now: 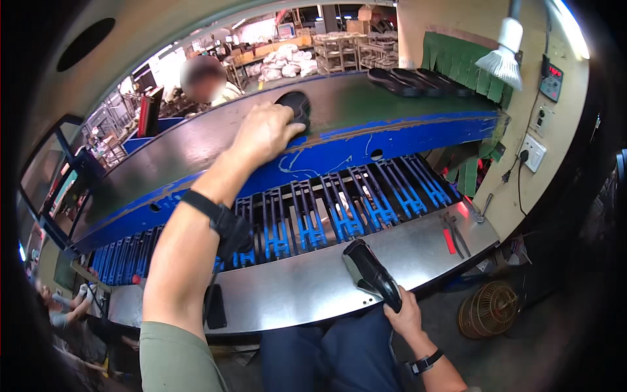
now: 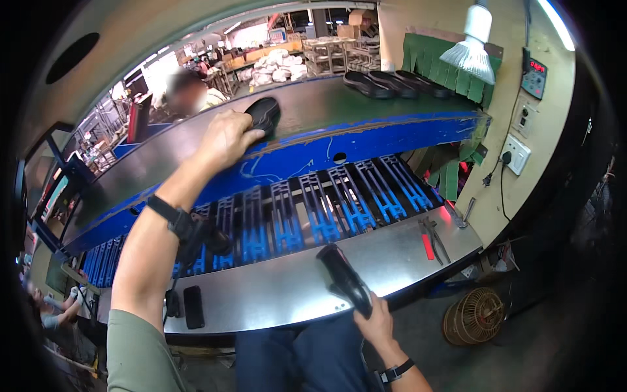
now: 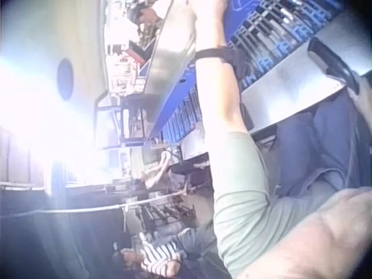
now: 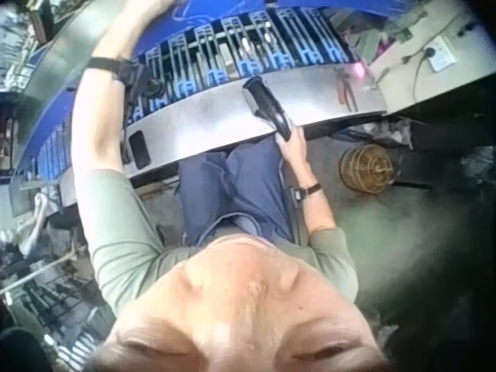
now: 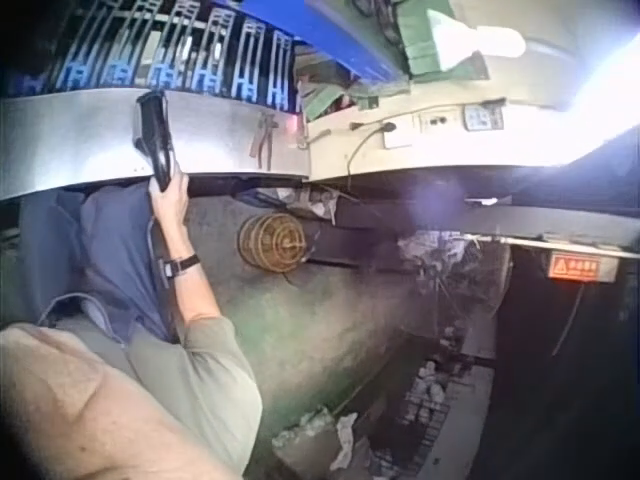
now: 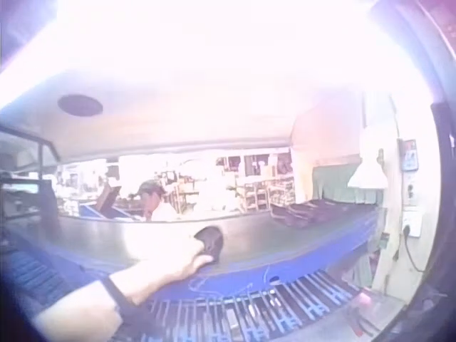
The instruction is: Assembling shoe components by hand and manual adjustment on a lasting machine.
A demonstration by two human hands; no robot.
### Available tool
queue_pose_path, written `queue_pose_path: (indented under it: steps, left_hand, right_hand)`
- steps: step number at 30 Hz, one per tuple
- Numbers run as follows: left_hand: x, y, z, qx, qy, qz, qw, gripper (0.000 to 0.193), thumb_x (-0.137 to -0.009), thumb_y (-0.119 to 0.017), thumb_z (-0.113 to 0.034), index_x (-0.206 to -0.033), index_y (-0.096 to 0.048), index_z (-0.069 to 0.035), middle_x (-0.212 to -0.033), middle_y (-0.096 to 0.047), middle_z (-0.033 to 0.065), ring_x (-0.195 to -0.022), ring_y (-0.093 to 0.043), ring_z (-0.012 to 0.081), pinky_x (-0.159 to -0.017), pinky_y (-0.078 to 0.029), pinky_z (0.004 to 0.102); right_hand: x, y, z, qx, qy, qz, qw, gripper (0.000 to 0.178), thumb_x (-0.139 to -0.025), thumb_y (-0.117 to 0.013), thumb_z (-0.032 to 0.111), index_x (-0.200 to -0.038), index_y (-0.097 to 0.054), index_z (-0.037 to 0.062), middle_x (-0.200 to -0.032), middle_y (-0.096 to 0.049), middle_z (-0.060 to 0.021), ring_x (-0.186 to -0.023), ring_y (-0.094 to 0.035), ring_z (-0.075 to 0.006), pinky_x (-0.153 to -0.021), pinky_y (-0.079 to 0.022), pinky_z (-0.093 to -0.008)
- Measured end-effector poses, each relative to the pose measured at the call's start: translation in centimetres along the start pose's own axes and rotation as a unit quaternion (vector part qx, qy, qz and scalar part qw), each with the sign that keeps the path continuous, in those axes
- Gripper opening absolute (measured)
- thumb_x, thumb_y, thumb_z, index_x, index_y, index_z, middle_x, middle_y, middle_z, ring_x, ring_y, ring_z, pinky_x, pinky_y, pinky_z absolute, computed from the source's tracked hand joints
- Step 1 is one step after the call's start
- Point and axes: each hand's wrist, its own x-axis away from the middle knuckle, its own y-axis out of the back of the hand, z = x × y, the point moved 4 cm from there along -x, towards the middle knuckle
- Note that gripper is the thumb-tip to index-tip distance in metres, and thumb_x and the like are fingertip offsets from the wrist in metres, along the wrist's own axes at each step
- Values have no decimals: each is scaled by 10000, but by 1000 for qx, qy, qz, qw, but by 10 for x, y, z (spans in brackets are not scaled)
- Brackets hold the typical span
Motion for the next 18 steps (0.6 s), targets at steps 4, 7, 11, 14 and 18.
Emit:
queue_pose_path:
  steps: [4, 7, 11, 14, 18]
  left_hand:
    - [47, 79, -110, 117, -67, -63, 989, 244, -844, -730, -190, -832, -554, -21, -859, -575, 171, -825, -563, 398, -755, -477, 463]
    - [141, 127, -199, 188, -102, -36, 976, 242, -725, -775, -130, -767, -551, -49, -850, -593, 142, -748, -600, 327, -623, -502, 410]
    - [328, 133, -331, 311, -54, 145, 938, 272, -773, -794, -212, -695, -570, -79, -808, -607, 93, -635, -617, 255, -555, -514, 371]
    - [457, 71, -373, 377, 153, 246, 880, 234, -825, -769, -214, -782, -607, -50, -819, -605, 135, -678, -623, 332, -604, -526, 412]
    - [453, 79, -338, 375, 161, 84, 909, 198, -756, -773, -103, -871, -625, -39, -918, -633, 153, -856, -629, 363, -773, -511, 464]
  right_hand:
    - [23, 11, -5, 72, 46, 25, 996, 758, -756, -769, 221, -1385, -439, -43, -1192, -572, -280, -1057, -623, -448, -912, -524, -497]
    - [6, 41, 11, 139, 117, 29, 983, 629, -696, -769, 164, -1261, -554, -8, -1001, -675, -250, -987, -654, -423, -877, -526, -495]
    - [17, 127, 140, 33, 408, -116, 905, 383, -691, -827, 163, -1011, -667, 24, -900, -696, -174, -844, -665, -380, -766, -536, -464]
    - [46, 156, 189, -78, 337, -49, 937, 386, -751, -842, 222, -1035, -672, 22, -909, -709, -139, -822, -690, -289, -741, -547, -367]
    - [83, 101, 136, -345, 112, 153, 919, 270, -871, -762, 191, -1043, -665, 6, -933, -689, -26, -869, -624, -97, -801, -515, -271]
